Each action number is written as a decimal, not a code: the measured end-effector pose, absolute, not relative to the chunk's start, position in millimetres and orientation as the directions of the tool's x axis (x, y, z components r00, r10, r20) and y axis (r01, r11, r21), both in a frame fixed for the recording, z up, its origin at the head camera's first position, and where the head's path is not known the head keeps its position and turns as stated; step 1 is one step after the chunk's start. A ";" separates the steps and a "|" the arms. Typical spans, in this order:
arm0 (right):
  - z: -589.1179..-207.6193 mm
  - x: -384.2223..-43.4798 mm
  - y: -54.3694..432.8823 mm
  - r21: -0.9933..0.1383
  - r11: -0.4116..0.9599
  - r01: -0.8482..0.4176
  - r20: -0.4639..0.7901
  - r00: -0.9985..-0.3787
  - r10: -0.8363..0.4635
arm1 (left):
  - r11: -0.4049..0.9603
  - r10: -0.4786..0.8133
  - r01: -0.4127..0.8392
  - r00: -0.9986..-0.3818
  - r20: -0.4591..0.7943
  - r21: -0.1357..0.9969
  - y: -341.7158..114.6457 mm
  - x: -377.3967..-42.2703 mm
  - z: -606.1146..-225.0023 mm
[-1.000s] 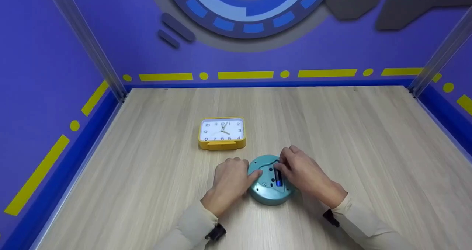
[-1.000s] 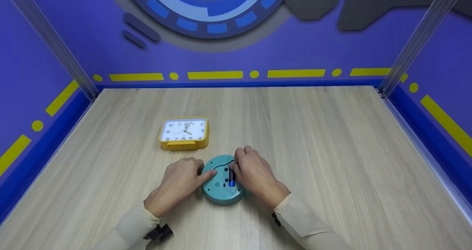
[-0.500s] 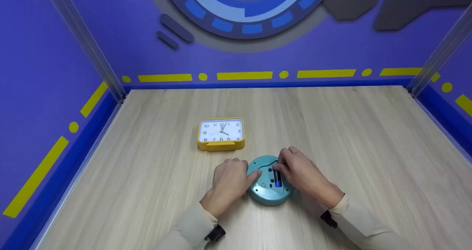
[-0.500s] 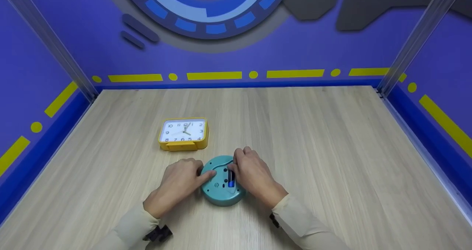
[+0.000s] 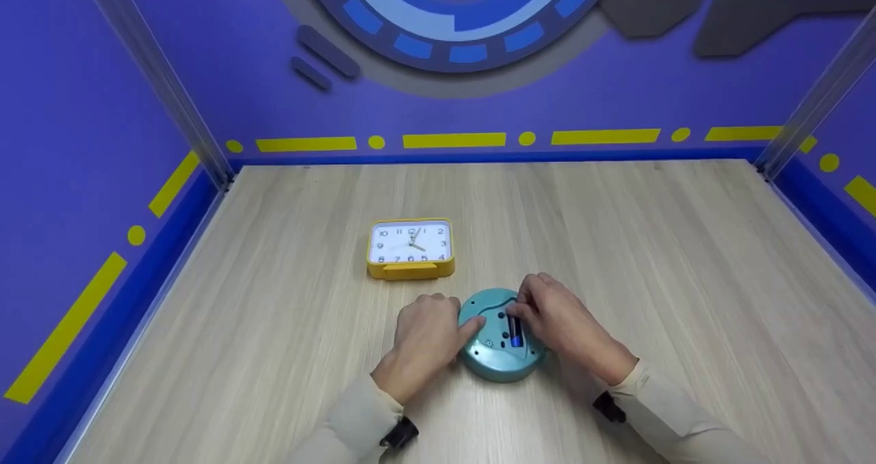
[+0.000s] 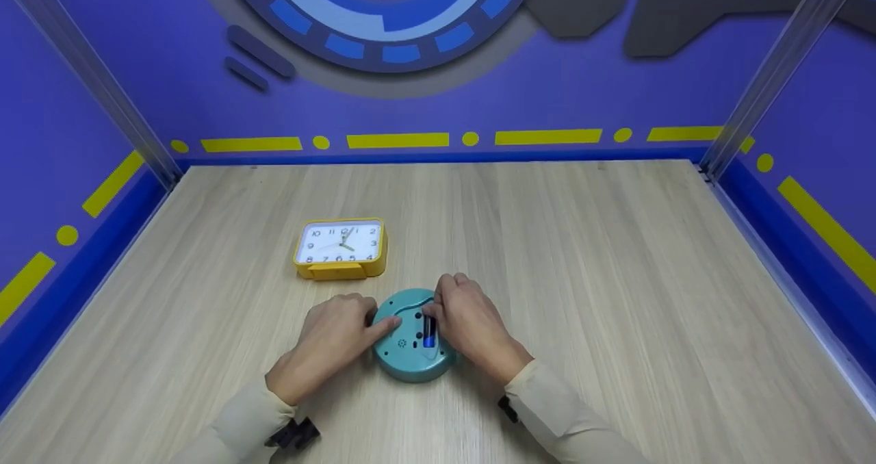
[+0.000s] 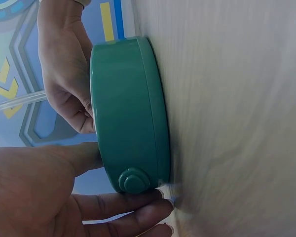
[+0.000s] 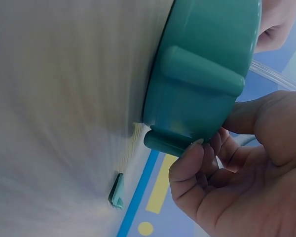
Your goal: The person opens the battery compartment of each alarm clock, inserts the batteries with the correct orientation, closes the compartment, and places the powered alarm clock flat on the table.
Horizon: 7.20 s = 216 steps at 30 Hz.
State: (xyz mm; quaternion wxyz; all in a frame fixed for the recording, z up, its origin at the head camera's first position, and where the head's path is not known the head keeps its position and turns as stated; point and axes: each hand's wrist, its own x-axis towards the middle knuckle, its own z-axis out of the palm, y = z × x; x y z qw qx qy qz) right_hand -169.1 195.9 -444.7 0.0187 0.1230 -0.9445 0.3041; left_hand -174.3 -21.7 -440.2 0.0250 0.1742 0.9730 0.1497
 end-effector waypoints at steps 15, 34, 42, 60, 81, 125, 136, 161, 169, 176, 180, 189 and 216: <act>-446.0 -167.6 193.3 -0.528 0.781 -0.334 0.207 -0.942 -0.264 | 0.908 0.331 0.324 -0.944 0.021 0.264 -19.6 -173.7 -440.2; -447.6 -165.7 194.7 -0.442 0.779 -0.444 0.275 -0.894 -0.353 | 0.915 0.323 0.312 -0.946 0.000 0.257 -19.0 -174.4 -440.2; -449.6 -165.5 193.9 -0.387 0.772 -0.505 0.366 -0.852 -0.373 | 0.913 0.329 0.326 -0.944 0.032 0.245 -20.1 -172.9 -441.0; -423.6 -177.2 226.1 -0.613 0.769 -0.181 -0.017 -0.970 -0.242 | 0.902 0.325 0.310 -0.946 -0.001 0.301 -19.4 -173.7 -440.9; -431.2 -186.9 249.2 -0.411 0.906 -0.101 -0.150 -0.973 -0.177 | 0.909 0.328 0.326 -0.944 0.035 0.258 -19.5 -173.2 -441.9; -429.8 -195.5 260.2 -0.529 0.848 -0.037 -0.242 -0.951 -0.192 | 0.903 0.327 0.325 -0.944 0.042 0.280 -20.5 -173.0 -441.4; -433.8 -195.7 260.7 -0.537 0.844 0.000 -0.268 -0.948 -0.170 | 0.904 0.332 0.332 -0.942 0.046 0.268 -21.1 -173.1 -442.4; -437.3 -196.2 261.4 -0.560 0.829 -0.014 -0.266 -0.944 -0.195 | 0.908 0.330 0.330 -0.943 0.043 0.258 -20.5 -173.7 -441.9; -434.6 -197.1 262.2 -0.595 0.804 0.020 -0.298 -0.934 -0.197 | 0.909 0.329 0.326 -0.944 0.034 0.260 -20.5 -173.9 -442.2; -430.7 -197.0 263.1 -0.596 0.803 -0.029 -0.257 -0.940 -0.225 | 0.911 0.323 0.317 -0.946 0.023 0.265 -20.4 -173.5 -441.4; -429.9 -195.6 263.8 -0.605 0.796 -0.023 -0.259 -0.940 -0.224 | 0.913 0.321 0.312 -0.947 0.010 0.262 -19.7 -173.7 -440.8; -410.0 -184.7 257.6 -0.645 0.763 -0.048 -0.187 -0.958 -0.219 | 0.903 0.328 0.333 -0.942 0.065 0.270 -20.3 -173.1 -442.5; -406.4 -157.2 214.0 -0.756 0.633 -0.166 -0.082 -0.936 -0.342 | 0.908 0.330 0.329 -0.943 0.042 0.260 -20.6 -173.7 -442.4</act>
